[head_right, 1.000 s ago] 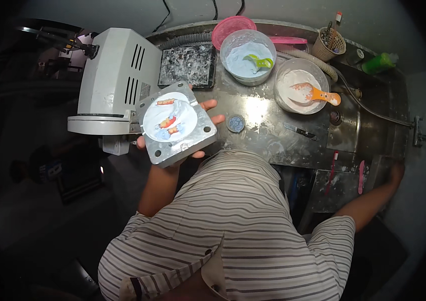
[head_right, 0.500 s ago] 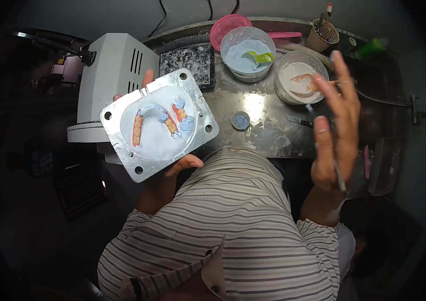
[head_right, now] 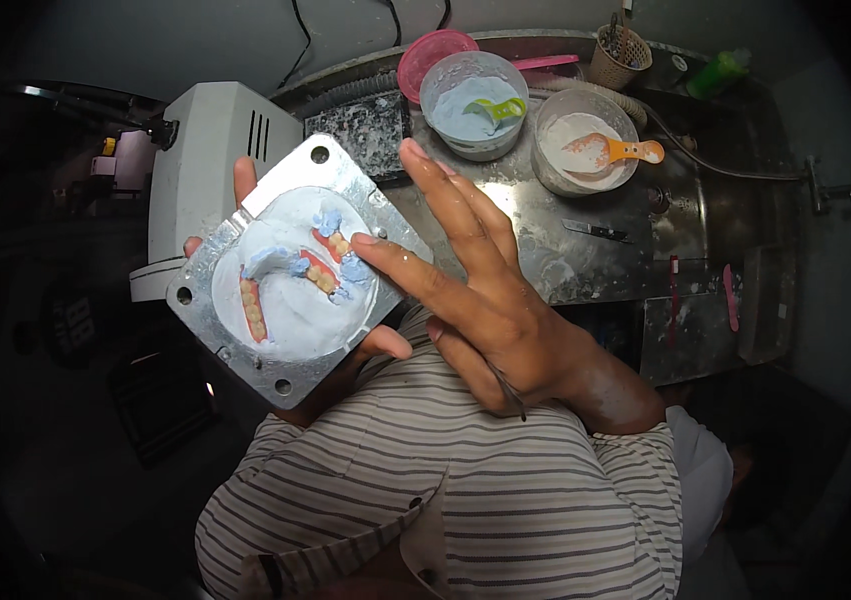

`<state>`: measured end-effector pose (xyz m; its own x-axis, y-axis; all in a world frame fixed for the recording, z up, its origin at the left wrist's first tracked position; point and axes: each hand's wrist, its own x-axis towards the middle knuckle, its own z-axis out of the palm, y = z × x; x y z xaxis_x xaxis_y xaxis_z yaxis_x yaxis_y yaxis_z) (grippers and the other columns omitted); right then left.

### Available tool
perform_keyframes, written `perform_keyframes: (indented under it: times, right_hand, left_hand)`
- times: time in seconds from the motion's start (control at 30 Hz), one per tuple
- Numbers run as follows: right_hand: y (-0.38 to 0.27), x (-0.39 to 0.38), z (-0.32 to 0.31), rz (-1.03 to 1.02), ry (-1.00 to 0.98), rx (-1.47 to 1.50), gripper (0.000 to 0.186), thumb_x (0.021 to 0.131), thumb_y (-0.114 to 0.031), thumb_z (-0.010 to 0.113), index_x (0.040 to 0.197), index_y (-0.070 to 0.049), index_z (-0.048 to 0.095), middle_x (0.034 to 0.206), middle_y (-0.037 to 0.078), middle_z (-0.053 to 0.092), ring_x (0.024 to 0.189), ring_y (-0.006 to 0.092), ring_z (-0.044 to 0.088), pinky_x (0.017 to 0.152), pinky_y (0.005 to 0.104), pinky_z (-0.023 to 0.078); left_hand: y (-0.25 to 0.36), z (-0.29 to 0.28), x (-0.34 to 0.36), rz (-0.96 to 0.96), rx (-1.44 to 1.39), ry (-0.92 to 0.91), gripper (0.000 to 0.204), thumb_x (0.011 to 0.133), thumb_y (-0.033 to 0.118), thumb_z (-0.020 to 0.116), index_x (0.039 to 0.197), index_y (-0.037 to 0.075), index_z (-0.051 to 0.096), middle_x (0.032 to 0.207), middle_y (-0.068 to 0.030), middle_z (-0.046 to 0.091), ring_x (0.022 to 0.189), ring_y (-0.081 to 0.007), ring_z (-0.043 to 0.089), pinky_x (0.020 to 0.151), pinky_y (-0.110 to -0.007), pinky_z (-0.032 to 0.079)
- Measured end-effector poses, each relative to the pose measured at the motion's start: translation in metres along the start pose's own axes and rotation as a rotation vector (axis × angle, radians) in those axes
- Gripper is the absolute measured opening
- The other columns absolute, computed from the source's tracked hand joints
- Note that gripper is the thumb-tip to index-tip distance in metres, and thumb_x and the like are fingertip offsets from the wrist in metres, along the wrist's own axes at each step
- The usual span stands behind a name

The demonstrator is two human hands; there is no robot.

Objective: The person works on a dental mold, applying material around denture teeth with a metal tool and smoothing the surface with fingers.

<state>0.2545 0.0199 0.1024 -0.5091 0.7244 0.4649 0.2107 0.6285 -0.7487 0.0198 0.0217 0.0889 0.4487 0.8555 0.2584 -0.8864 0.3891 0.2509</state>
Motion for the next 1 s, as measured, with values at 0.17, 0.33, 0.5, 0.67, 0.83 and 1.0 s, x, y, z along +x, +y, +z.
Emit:
perform_keyframes:
  times: [0.17, 0.33, 0.5, 0.67, 0.83, 1.0]
  right_hand:
    - [-0.002, 0.001, 0.003, 0.013, 0.001, 0.001, 0.075, 0.071, -0.007, 0.059, 0.146, -0.006, 0.054, 0.162, 0.037, 0.014, 0.152, 0.0502, 0.016, 0.121, 0.0559, 0.013]
    - [-0.011, 0.0, 0.014, -0.039, 0.028, -0.187, 0.068, 0.078, -0.005, 0.057, 0.145, -0.01, 0.056, 0.162, 0.032, 0.023, 0.152, 0.0436, 0.016, 0.122, 0.0574, 0.015]
    - [-0.016, -0.005, 0.022, -0.032, 0.099, -0.368, 0.058, 0.085, -0.008, 0.056, 0.141, -0.02, 0.062, 0.162, 0.022, 0.033, 0.152, 0.036, 0.019, 0.122, 0.0565, 0.018]
    - [-0.017, -0.004, 0.022, -0.038, 0.117, -0.382, 0.055, 0.086, -0.01, 0.055, 0.139, -0.023, 0.064, 0.161, 0.02, 0.036, 0.152, 0.0351, 0.019, 0.122, 0.0559, 0.018]
    - [-0.017, -0.005, 0.022, -0.017, 0.13, -0.382, 0.053, 0.087, -0.011, 0.055, 0.138, -0.024, 0.065, 0.16, 0.017, 0.039, 0.151, 0.0345, 0.021, 0.122, 0.0552, 0.019]
    - [-0.016, -0.008, 0.026, -0.013, 0.151, -0.429, 0.047, 0.093, -0.015, 0.054, 0.137, -0.028, 0.065, 0.159, 0.014, 0.041, 0.151, 0.0326, 0.023, 0.123, 0.0538, 0.019]
  left_hand:
    - [0.0, -0.001, -0.002, -0.007, -0.139, 0.025, 0.087, 0.086, 0.075, 0.056, 0.159, 0.041, 0.022, 0.167, -0.0029, 0.016, 0.151, -0.0435, 0.018, 0.095, -0.092, 0.025]
    - [0.0, 0.019, -0.004, 0.094, 0.039, 0.145, 0.085, 0.088, 0.072, 0.058, 0.159, 0.04, 0.025, 0.168, -0.0049, 0.017, 0.152, -0.0405, 0.017, 0.101, -0.089, 0.025]
    - [0.003, 0.042, -0.002, 0.197, 0.074, 0.54, 0.089, 0.088, 0.069, 0.063, 0.16, 0.036, 0.024, 0.167, -0.0093, 0.017, 0.153, -0.0369, 0.018, 0.109, -0.081, 0.026]
    - [0.01, 0.003, 0.003, -0.158, -0.277, -0.372, 0.092, 0.087, 0.068, 0.065, 0.161, 0.032, 0.024, 0.167, -0.0098, 0.017, 0.152, -0.0384, 0.018, 0.114, -0.075, 0.026]
    - [0.02, -0.008, 0.002, 0.0, 0.066, -0.15, 0.094, 0.084, 0.073, 0.056, 0.161, 0.031, 0.022, 0.167, -0.0087, 0.017, 0.153, -0.0381, 0.019, 0.116, -0.073, 0.025]
    - [0.025, -0.012, 0.001, 0.076, 0.457, -0.1, 0.097, 0.082, 0.077, 0.047, 0.162, 0.03, 0.02, 0.168, -0.0076, 0.017, 0.153, -0.0378, 0.019, 0.117, -0.071, 0.024]
